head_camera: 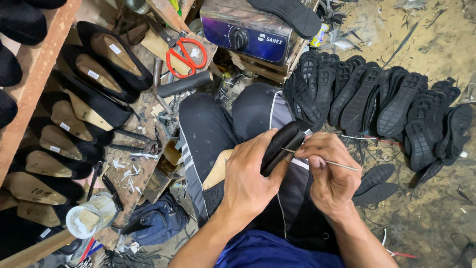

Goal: The person sits on the floor and repeatedly presses a black shoe sole onto the shoe upper, then uses a metal awl to poke along the seam. The person handles multiple shoes, placing some on a nearby shelf and retrieving others to repeat the pressing and poking process.

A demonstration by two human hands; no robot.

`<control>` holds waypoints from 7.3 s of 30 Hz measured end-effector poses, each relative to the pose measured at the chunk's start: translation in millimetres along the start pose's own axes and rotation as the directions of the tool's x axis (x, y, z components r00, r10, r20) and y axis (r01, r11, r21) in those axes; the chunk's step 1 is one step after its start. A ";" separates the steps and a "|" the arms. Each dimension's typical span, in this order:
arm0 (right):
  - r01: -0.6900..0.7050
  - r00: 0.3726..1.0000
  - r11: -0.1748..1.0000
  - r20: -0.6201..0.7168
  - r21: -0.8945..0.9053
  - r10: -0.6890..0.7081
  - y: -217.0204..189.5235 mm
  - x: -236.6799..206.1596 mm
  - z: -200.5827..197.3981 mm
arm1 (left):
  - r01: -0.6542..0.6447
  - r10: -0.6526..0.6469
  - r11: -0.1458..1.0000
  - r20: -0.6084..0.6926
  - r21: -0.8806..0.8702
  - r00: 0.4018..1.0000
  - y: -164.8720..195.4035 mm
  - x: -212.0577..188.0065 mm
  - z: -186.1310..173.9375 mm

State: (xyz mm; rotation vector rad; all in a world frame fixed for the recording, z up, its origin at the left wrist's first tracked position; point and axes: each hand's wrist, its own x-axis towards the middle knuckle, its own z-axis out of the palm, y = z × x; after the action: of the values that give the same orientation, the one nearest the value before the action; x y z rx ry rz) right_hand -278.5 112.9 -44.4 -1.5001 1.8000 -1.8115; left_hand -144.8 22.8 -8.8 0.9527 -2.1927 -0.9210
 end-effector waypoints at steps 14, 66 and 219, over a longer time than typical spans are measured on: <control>0.105 0.993 0.994 -0.044 -0.042 -0.107 10.5 2.6 2.0 | 0.010 -0.010 1.000 0.008 -0.015 1.000 0.8 1.9 -1.9; -0.684 0.729 0.706 0.155 0.183 0.666 12.4 -7.4 3.0 | 0.039 -0.014 0.996 0.308 -0.075 0.951 -9.8 13.9 -31.4; 0.135 0.985 0.978 -0.084 -0.156 -0.150 204.0 -92.0 62.5 | 0.581 -0.461 0.790 -0.815 -0.197 0.351 -332.9 156.1 -161.4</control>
State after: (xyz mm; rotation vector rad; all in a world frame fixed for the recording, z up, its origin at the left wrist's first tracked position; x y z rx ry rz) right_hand -291.9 87.5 -274.9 -1.6633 1.9594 -1.8792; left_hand 8.5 -326.8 -133.1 1.7829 -1.0820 -0.3706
